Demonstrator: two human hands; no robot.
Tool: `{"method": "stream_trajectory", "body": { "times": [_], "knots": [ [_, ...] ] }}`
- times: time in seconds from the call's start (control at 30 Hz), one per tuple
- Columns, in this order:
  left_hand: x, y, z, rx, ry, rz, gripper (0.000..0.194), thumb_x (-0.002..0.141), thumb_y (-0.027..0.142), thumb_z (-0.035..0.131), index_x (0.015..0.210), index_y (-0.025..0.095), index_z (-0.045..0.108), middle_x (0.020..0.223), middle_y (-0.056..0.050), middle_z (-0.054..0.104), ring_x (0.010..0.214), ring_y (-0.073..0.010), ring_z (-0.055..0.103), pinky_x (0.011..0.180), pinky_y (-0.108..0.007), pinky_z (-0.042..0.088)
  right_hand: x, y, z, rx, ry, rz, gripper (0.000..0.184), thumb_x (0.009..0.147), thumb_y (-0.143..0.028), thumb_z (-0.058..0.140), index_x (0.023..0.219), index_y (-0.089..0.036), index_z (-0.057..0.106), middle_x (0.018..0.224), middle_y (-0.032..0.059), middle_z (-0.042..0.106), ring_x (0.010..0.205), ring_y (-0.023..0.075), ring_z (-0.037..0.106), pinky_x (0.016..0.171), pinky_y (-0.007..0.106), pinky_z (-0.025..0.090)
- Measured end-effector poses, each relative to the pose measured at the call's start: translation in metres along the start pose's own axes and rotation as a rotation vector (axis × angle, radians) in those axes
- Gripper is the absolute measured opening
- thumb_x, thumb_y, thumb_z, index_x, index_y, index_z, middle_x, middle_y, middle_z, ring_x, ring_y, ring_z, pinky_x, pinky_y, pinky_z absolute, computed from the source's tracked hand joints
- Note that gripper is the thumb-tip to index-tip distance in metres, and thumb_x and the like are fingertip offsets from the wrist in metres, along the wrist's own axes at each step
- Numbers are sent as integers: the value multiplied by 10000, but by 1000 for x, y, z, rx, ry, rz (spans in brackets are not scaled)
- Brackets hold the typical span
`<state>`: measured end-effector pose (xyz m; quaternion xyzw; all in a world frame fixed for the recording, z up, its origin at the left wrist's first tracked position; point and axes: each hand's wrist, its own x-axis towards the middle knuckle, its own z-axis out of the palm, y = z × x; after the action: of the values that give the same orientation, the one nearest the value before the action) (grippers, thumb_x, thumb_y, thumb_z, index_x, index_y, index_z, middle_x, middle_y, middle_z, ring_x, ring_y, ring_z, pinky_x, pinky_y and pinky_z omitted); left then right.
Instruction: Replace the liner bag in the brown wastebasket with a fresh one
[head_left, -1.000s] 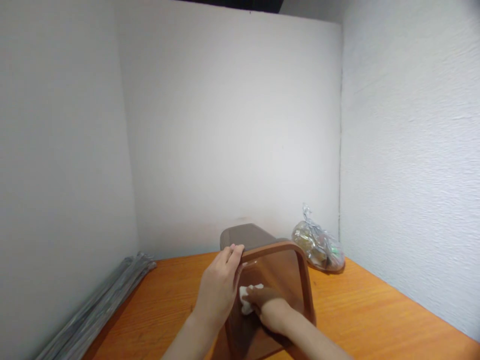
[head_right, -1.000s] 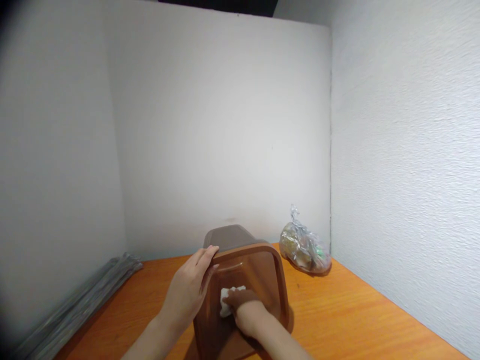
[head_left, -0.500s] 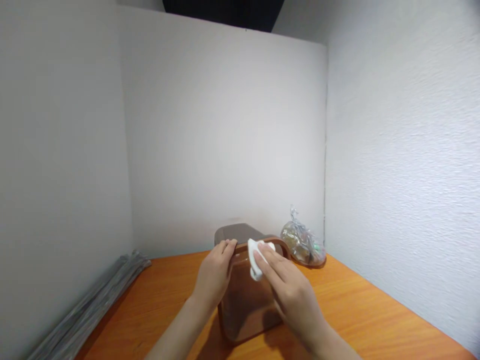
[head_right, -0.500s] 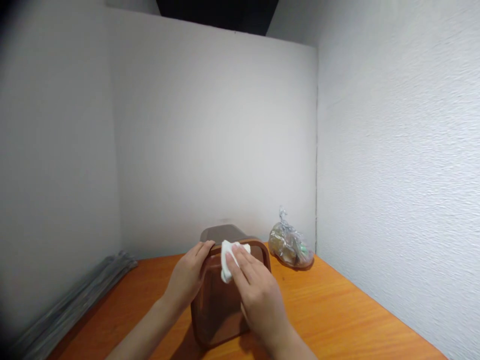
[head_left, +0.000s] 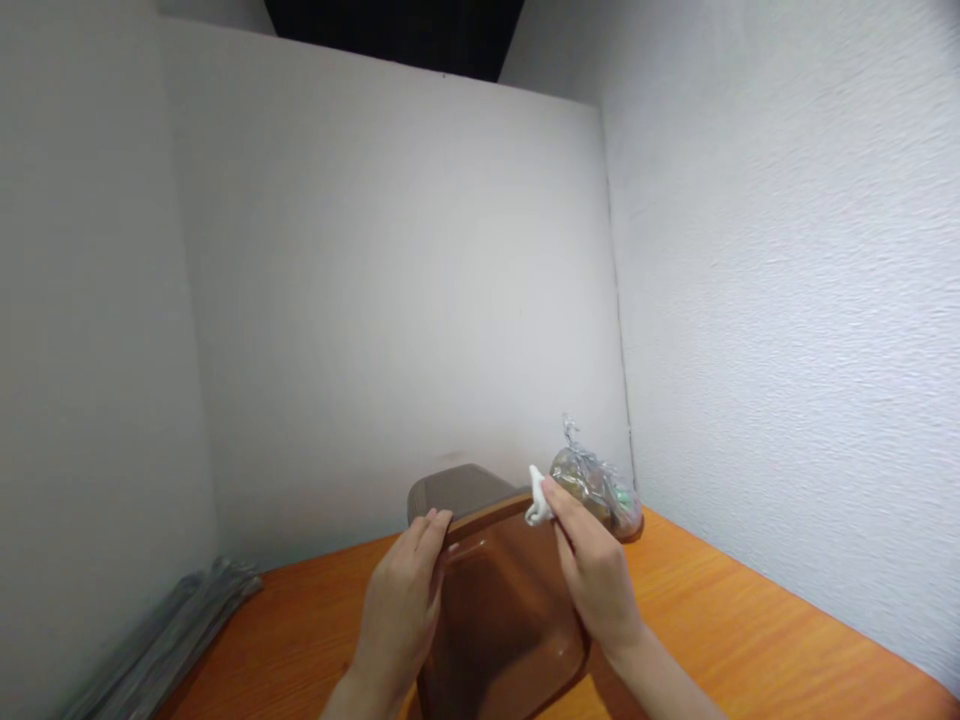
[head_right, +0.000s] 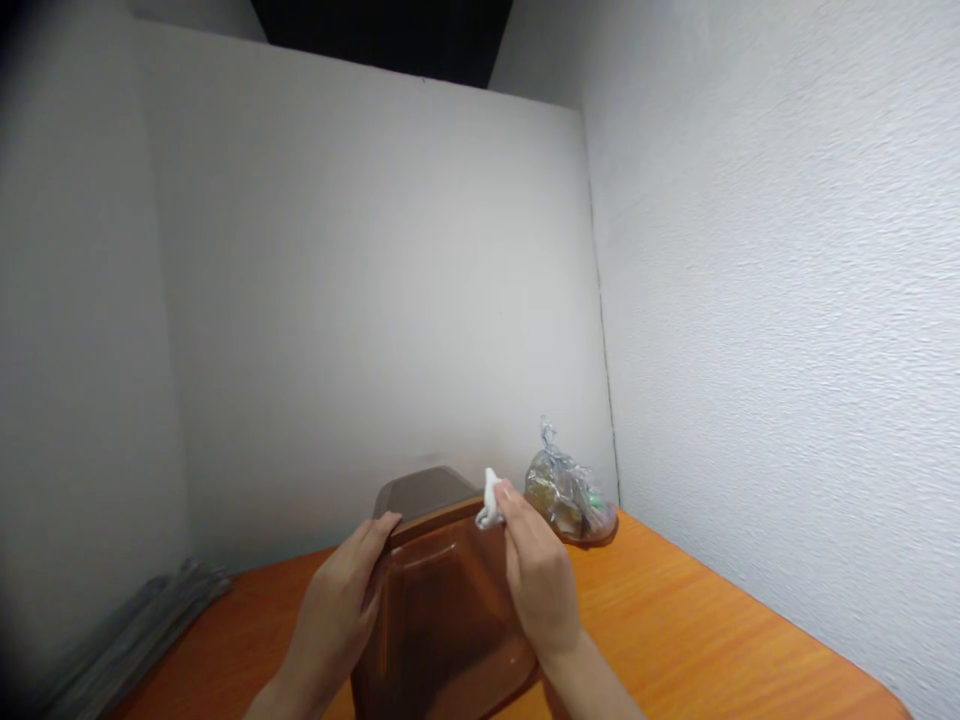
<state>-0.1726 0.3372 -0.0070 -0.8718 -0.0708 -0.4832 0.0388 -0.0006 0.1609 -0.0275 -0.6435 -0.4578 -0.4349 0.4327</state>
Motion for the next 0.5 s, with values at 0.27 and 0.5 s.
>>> {"method": "stream_trajectory", "body": {
  "times": [0.27,0.5],
  "knots": [
    [-2,4,-2,-30,-29,-59,338,1011,235,382,1317,192,518,1244,-119,674,1117,-253,671,924,-422,582,-86,29,-2,97,-319,526,364,973,-419,394,1044,-173,652,922,132,764,810,279,724,719,356,570],
    [3,11,-32,-144,-142,-270,286,994,341,400,1189,184,539,1112,-106,700,994,-276,701,855,-452,580,-53,18,-35,-47,-405,331,231,961,-224,377,931,-174,601,853,75,717,772,206,672,699,289,515]
  ]
}}
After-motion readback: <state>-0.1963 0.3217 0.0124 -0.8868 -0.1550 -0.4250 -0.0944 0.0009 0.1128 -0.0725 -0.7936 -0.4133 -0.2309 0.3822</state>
